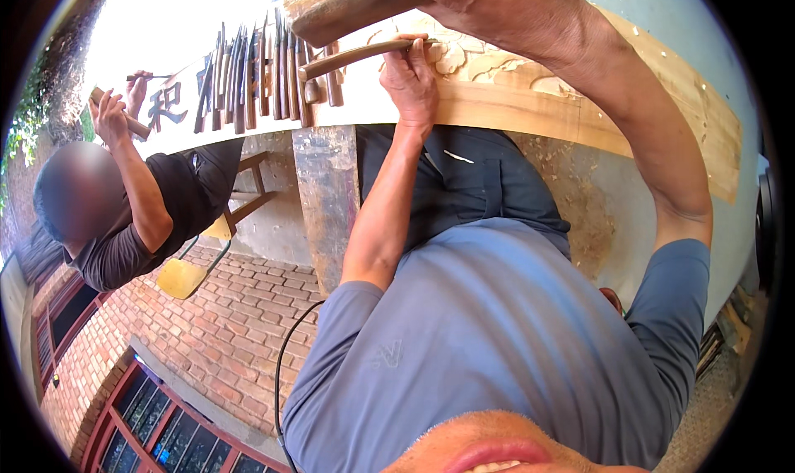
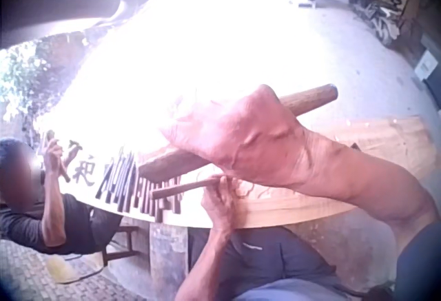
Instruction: The person carves decorative patterns into a long wooden board using various chisels and a mallet, switching between different tools and striking the chisel with the mallet to remove wood.
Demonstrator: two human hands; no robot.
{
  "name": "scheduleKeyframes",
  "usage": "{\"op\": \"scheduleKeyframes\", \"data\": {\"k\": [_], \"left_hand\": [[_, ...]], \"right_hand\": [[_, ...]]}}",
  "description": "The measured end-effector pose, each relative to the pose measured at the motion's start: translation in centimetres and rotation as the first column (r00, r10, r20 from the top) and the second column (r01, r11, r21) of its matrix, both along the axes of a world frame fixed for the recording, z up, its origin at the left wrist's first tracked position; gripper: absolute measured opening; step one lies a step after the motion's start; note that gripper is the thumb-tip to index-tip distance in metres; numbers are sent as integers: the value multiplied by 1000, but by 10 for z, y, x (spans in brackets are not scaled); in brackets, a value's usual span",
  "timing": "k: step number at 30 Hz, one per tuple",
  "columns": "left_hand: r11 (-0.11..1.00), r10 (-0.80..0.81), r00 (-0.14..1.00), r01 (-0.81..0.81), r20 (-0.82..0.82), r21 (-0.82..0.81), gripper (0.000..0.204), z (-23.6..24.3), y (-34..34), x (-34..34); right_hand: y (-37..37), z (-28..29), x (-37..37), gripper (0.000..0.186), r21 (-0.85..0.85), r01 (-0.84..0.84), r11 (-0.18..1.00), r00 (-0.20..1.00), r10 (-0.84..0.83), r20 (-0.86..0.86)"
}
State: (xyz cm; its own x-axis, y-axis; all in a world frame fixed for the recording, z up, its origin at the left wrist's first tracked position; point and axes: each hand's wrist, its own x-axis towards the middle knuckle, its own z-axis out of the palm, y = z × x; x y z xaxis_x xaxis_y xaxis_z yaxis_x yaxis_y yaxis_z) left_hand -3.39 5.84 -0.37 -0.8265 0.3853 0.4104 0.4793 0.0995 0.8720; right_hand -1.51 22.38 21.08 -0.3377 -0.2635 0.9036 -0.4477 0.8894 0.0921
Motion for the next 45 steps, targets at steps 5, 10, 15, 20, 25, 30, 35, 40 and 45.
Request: {"op": "scheduleKeyframes", "data": {"k": [5, 10, 15, 20, 25, 30, 35, 40, 45], "left_hand": [[1000, -13, 1000, 13, -25, -9, 8, -10, -2, -3], [1000, -10, 998, 12, -66, 26, 10, -17, -1, -3], [998, -12, 986, 2, -166, -59, 6, -10, -1, 1], [991, -23, 959, -15, -284, -132, 7, -11, -1, 0], [988, -28, 944, -24, -328, -155, 9, -12, 0, 0], [976, -56, 939, -20, -340, -218, 14, -8, 4, -1], [986, -14, 936, -45, -352, -160, 11, -13, 5, -1], [986, -27, 938, -32, -346, -163, 5, -11, 0, -1], [987, 94, 977, -116, 191, 107, 11, -11, -4, -9]], "right_hand": [[2, 0, 10, 32, 95, 121, 988, 979, -134, 153], [-1, -6, 11, 32, 123, 198, 973, 973, -210, 98], [-3, -4, 13, 32, 129, 199, 971, 973, -212, 92], [-28, 31, 30, 38, 16, 177, 984, 978, -177, 113], [-23, 8, 42, 37, 135, 247, 960, 966, -254, 39], [-10, 0, 53, 40, 162, 304, 939, 951, -309, 6], [-19, -8, 63, 43, 97, 384, 918, 918, -391, 66], [-11, 1, 74, 42, 158, 481, 863, 863, -497, 87], [-10, -9, 92, 60, -69, 419, 905, 877, -385, 286]]}}
